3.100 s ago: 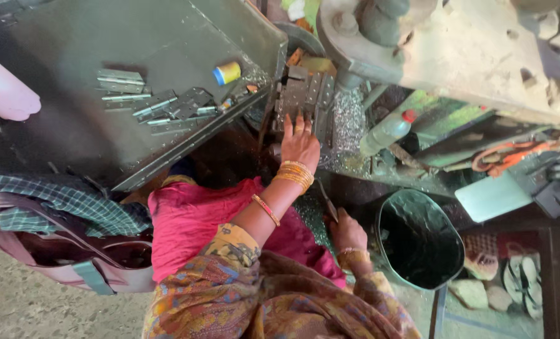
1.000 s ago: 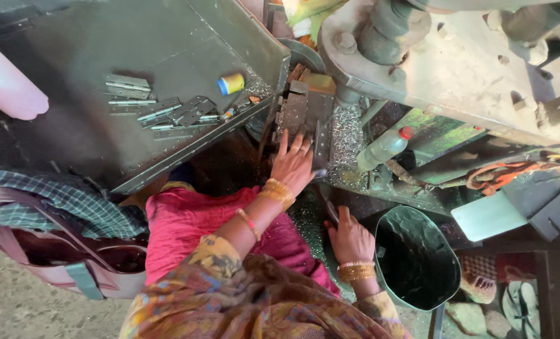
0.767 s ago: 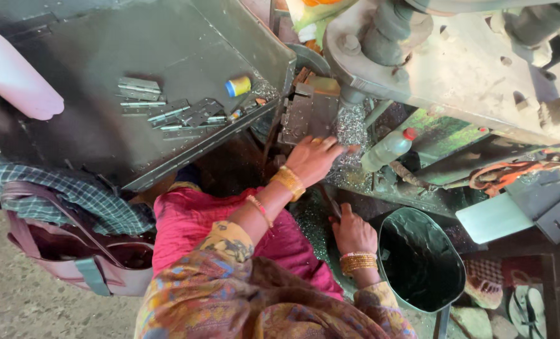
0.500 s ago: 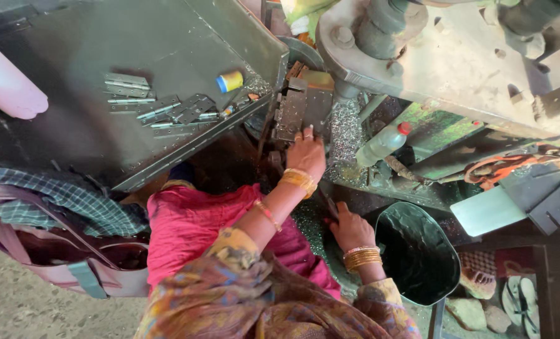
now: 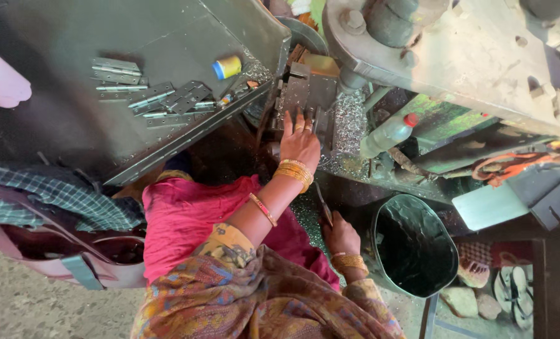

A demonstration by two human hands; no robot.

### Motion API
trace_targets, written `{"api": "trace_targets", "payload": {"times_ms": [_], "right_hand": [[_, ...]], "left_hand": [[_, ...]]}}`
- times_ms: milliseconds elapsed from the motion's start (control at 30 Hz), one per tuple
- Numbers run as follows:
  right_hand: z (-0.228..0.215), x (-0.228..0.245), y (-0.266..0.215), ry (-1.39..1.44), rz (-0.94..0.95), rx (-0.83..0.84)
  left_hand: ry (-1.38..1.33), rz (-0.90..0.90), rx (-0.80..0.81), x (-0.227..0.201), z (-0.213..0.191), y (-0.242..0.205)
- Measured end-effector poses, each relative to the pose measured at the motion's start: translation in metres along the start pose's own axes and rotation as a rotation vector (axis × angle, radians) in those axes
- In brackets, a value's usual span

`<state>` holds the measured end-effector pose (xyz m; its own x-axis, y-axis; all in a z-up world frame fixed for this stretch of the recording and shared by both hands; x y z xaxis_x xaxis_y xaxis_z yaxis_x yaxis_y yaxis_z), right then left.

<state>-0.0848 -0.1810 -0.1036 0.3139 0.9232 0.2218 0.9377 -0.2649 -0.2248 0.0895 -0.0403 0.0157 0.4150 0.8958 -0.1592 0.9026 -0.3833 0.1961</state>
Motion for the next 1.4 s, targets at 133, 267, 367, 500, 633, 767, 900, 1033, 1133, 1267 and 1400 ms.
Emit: {"api": "trace_targets", "payload": {"times_ms": [133,267,367,500,633,767,900,1033,1133,1267,1400], "right_hand": [[0.022,-0.018,0.009,0.077,0.020,0.028],[0.041,-0.025,0.013,0.090,0.009,0.015],[0.048,-0.029,0.018,0.195,-0.003,-0.034],[0.057,-0.024,0.024,0.180,-0.051,0.019],[0.057,-0.031,0.017,0.122,-0.053,-0.015],[0.062,-0.035,0.024,0.166,0.025,0.015],[0.061,-0.026,0.026,0.159,-0.106,-0.006],[0.066,-0.039,0.021,0.087,0.015,0.020],[0.066,-0.038,0.021,0.128,0.026,0.048],[0.060,-0.029,0.028,0.157,-0.124,-0.022],[0.083,-0.060,0.035,0.112,-0.048,-0.004]], "left_hand": [[-0.027,0.010,0.095,-0.002,0.008,-0.006],[-0.035,-0.013,0.001,-0.003,0.003,-0.010],[-0.086,-0.024,-0.068,0.000,-0.002,-0.011],[-0.105,-0.046,0.099,0.009,0.012,-0.001],[-0.080,-0.040,-0.002,-0.001,0.011,0.010],[-0.102,-0.044,-0.044,0.001,0.007,0.011],[-0.057,-0.038,0.088,0.008,0.012,0.021],[-0.091,-0.095,0.065,0.009,0.014,0.032],[-0.100,-0.084,-0.053,0.003,0.012,0.028],[-0.101,-0.095,0.091,0.008,0.031,0.027],[0.053,-0.116,0.133,0.004,0.030,0.048]]}}
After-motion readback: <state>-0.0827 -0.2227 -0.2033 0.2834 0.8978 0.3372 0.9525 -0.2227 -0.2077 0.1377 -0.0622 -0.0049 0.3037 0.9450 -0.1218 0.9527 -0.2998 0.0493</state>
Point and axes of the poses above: each hand's wrist, its own y-axis towards the middle knuckle, its own z-axis out of the palm, x = y × z, the point moved 9 cm from there along y, towards the middle knuckle, and after that the axes turned 8 degrees about -y, right-handed, at the moved point
